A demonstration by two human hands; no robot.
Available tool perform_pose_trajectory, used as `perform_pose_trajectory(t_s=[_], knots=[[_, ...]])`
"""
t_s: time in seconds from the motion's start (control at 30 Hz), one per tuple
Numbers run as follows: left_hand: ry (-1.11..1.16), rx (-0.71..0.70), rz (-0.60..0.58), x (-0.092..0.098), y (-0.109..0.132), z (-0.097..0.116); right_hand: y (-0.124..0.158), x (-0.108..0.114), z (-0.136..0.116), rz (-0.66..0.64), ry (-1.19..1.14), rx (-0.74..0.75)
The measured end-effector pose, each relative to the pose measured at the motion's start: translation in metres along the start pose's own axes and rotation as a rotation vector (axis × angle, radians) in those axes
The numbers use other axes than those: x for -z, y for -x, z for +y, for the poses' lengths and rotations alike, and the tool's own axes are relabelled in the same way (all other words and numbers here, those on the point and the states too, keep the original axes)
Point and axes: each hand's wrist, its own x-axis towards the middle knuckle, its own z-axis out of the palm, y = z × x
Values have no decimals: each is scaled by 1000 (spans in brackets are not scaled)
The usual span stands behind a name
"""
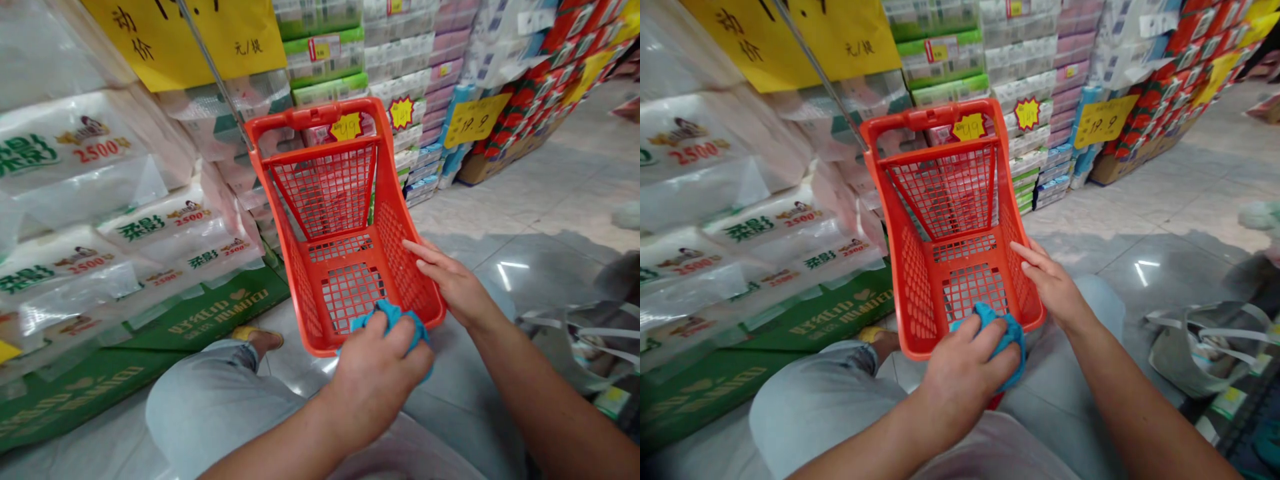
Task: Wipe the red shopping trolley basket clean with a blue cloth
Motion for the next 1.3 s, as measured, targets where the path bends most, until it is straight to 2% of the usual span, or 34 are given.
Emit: perform_pose_trajectory(t_s=[0.1, 0.17, 0.23, 0.37, 0.43, 0.5, 0.57, 0.67, 0.73, 0.83, 0.93, 1.03, 1.17, 1.3], knots=[[-43, 57, 35, 16, 35, -20, 1, -2, 0, 11, -5, 1], [-42, 94, 44, 20, 44, -25, 2, -6, -1, 21, -8, -5], [-31, 110, 21, 18, 39, -21, 3, -9, -2, 40, -36, -11], [34, 62, -83, 4, 0, 1, 5, -12, -6, 66, -102, -40], [82, 92, -150, 2, -16, 7, 6, -9, -7, 59, -62, -43], [150, 184, -243, 5, -21, 3, 9, -5, -7, 61, 70, -4], [206, 311, -331, 10, -17, -9, 14, -2, -7, 80, 258, 87], [296, 501, -382, 15, -3, -31, 27, -4, -14, 100, 478, 270], [460, 585, -333, 17, 5, -44, 36, -10, -23, 63, 532, 363], [832, 687, -93, 17, 7, -56, 44, -22, -39, -80, 523, 400], [1201, 889, 123, 19, 2, -65, 41, -35, -49, -262, 437, 316], [1551, 1055, 248, 25, -6, -74, 28, -45, -53, -363, 269, 162], [1890, 1037, 322, 34, -17, -87, 4, -57, -62, -450, -22, -29], [1970, 1029, 352, 37, -23, -99, -19, -66, -75, -477, -56, -38]])
